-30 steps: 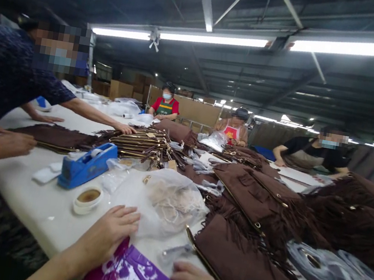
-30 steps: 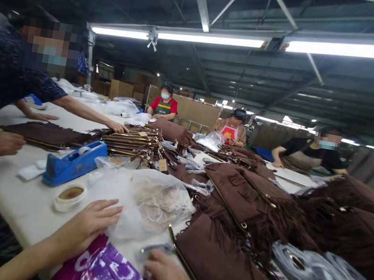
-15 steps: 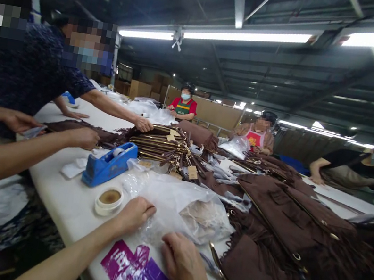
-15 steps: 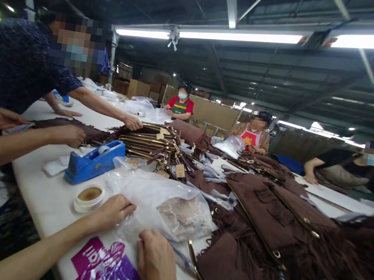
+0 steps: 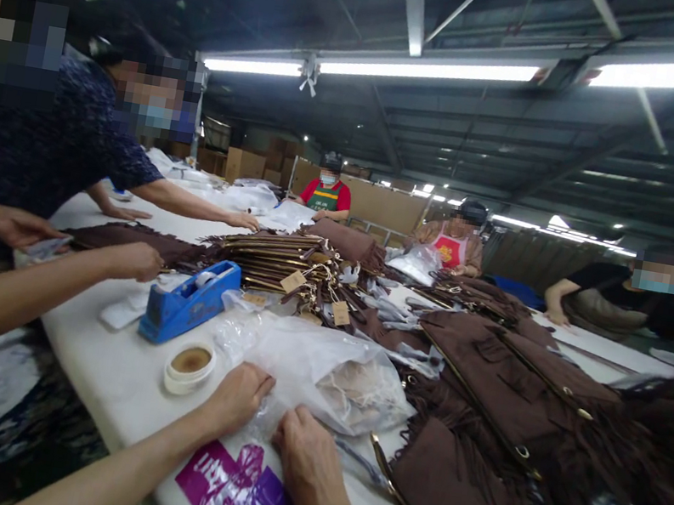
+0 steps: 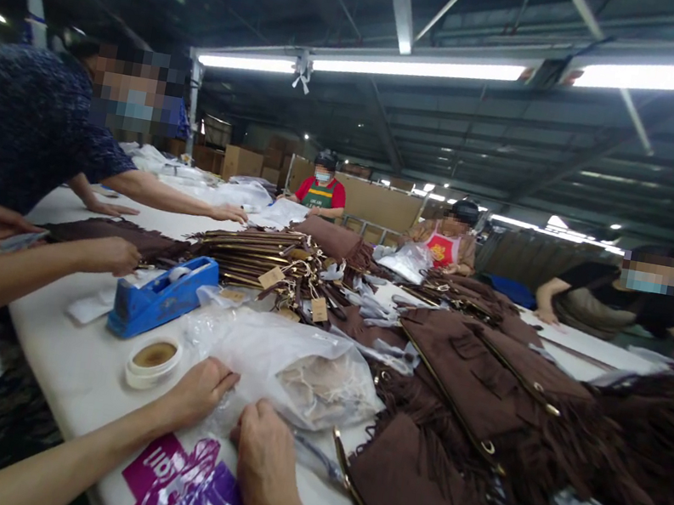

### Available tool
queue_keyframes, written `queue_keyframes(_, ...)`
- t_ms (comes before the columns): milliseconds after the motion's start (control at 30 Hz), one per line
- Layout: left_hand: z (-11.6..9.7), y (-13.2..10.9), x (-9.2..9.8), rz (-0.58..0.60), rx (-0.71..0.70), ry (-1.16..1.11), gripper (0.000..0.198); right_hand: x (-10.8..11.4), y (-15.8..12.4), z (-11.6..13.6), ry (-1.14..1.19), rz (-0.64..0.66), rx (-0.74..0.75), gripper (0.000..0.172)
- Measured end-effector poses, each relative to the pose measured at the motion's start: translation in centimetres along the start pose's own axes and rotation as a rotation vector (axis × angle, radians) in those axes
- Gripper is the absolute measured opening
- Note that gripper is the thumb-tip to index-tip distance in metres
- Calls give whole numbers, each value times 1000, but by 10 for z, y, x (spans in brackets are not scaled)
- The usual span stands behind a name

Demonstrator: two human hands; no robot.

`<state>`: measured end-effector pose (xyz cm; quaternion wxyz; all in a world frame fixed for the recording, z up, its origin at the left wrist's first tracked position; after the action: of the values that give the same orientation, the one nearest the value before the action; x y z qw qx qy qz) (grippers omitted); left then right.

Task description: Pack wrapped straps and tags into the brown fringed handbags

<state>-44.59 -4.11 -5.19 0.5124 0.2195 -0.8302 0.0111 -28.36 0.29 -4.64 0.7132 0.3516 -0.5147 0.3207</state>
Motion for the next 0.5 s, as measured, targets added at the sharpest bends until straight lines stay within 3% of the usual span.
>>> queue_keyframes(100, -1, 0, 1, -4, -8, 17, 38, 1, -4, 4, -15, -23, 20, 16)
queue_keyframes(333, 3, 0, -1, -10, -8, 27, 37, 10, -7, -8, 220, -38, 10, 20)
queue_keyframes(500, 0, -2, 2, -13, -15, 29, 38, 8, -9, -11, 209, -68, -45, 9)
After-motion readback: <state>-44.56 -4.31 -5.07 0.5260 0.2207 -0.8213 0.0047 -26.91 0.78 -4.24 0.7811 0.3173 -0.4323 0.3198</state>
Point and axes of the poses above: each hand's wrist, its own y-axis towards the middle knuckle, its own x-axis out of the back of the hand, z = x × y, the point moved 1 cm from there along y, towards the middle knuckle, and after that the axes turned 4 degrees about -y, right-handed, at the moved point
